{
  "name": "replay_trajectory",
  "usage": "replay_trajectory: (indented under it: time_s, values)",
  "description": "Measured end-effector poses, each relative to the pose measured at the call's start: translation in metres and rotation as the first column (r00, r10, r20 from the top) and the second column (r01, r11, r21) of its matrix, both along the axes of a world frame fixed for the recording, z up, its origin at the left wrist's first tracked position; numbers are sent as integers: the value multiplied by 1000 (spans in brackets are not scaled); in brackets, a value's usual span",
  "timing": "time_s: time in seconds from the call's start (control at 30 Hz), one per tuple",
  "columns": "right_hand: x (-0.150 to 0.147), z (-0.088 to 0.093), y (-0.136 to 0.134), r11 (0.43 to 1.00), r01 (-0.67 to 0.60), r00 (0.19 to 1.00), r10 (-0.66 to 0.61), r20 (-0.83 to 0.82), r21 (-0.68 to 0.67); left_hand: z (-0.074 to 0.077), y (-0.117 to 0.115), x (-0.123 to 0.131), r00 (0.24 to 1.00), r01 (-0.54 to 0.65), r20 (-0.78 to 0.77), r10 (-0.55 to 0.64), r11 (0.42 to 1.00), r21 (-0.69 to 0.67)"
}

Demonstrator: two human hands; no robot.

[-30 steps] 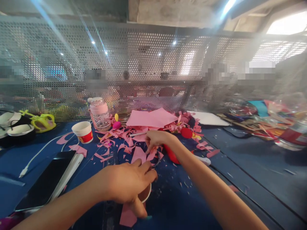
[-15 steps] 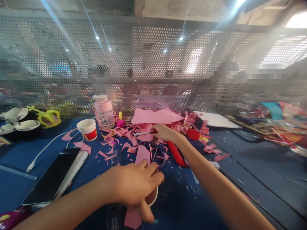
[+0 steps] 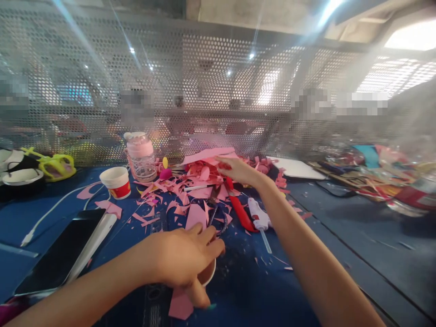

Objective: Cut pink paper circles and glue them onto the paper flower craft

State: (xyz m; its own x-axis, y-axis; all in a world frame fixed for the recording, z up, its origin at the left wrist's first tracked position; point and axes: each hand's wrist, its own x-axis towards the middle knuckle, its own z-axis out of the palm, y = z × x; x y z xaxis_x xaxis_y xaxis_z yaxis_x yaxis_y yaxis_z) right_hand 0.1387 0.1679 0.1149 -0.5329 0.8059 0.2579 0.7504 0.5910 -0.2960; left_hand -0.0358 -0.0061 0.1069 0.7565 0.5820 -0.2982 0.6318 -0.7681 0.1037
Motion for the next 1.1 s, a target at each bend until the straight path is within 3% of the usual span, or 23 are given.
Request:
replay_trajectory:
  time_s: [0.17,0.27,0.37,0.53,0.7,0.83,1.1]
  values:
    - [26,26,-2,990,138,985,-132,-113,42,2,-1,2,1000,-1,-18,1,1000,-23]
    - [35,30,-4,977,211,977,-210,48,-24,-6,1,1,1000,-1,4,1,1000,-31]
    - [28,20,-6,963,129,962,-63,267,-236,-12,2,0,1000,-6,6,6,1000,-17]
    - [-6,-13,-1,948,56,954,41,297,-313,-3,-1,4,999,-20,-25,19,999,-45]
    - [-11,-28,11,975,71,960,-9,281,-212,-5,0,5,999,-43,-31,40,996,-82]
    - [1,-25,20,989,60,968,-24,249,-137,-8,1,2,999,-45,-34,42,996,-73]
    - [14,-20,24,996,61,974,-46,222,-59,5,-5,4,994,-29,-106,25,999,-41]
